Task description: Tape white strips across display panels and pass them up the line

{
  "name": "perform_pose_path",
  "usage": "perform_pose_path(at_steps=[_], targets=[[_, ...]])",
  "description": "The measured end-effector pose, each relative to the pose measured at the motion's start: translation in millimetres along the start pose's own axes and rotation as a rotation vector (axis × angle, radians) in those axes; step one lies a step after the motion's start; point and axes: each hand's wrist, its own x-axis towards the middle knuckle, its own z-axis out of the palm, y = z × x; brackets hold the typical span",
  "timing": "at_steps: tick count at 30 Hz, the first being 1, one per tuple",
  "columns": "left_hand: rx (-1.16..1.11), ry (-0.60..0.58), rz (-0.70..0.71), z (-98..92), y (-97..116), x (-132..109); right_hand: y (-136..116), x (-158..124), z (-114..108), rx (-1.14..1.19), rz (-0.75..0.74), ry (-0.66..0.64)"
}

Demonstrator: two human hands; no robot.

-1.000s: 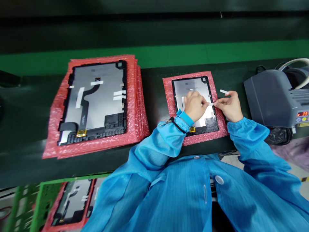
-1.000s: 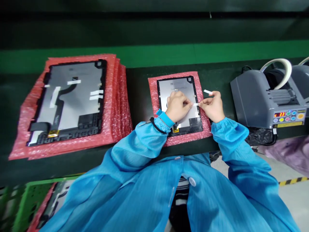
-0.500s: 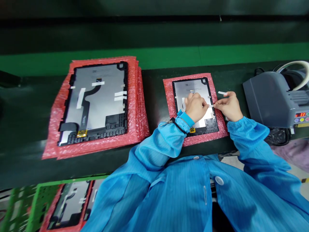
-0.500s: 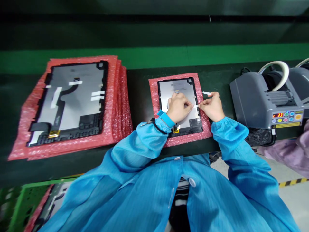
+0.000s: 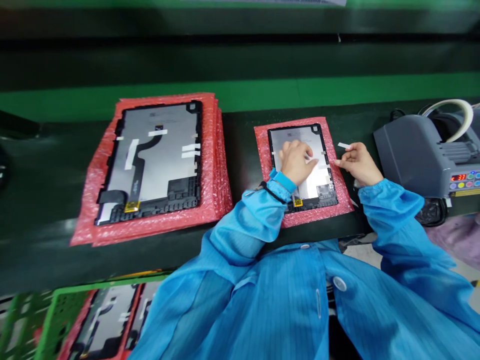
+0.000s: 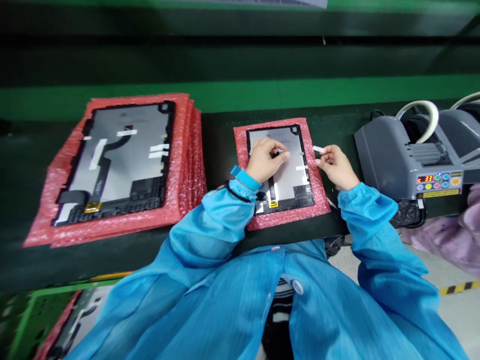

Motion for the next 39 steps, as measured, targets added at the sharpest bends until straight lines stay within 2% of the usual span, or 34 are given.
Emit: perform_pose_path(at_steps=[2,4,7,10,14,17,22,31,36,39], targets=[[-0.08,0.007,0.065,-6.2,-8.7,5.9,-3.7,-7.5,-3.9,0.05,-0.083,-0.041],[-0.168,-0.042,0.158,-10.9,-12.3,10.4,-10.1,-16.3,-4.4,0.062,-0.164,-0.117],[-0.267,-0.108,0.251,-13.2,-8.9,12.0,-22.2,-26.7,-0.3,0.047,-0.216,-0.219],[-0.305,-0.136,0.275,-12.1,-3.5,10.1,-30.1,-31.1,4.6,0.03,-0.235,-0.255],[-0.271,-0.176,0.241,-10.1,-2.7,9.0,-29.9,-31.0,5.0,-0.006,-0.233,-0.244],[-0.207,-0.18,0.203,-7.8,-2.7,9.4,-26.7,-27.4,1.6,-0.058,-0.158,-0.219],[-0.171,-0.197,0.156,-5.6,0.2,10.0,-25.1,-16.2,-0.1,-0.064,-0.117,-0.075],[-0.153,-0.217,0.095,-7.5,4.4,8.9,-23.7,-5.7,10.8,-0.088,-0.139,-0.127],[0.023,-0.168,-0.01,-2.6,12.6,2.2,-18.0,-2.4,16.3,-0.215,-0.119,-0.059],[0.09,-0.184,-0.034,1.0,15.9,-0.8,-15.2,-2.7,18.9,-0.315,-0.112,-0.023]])
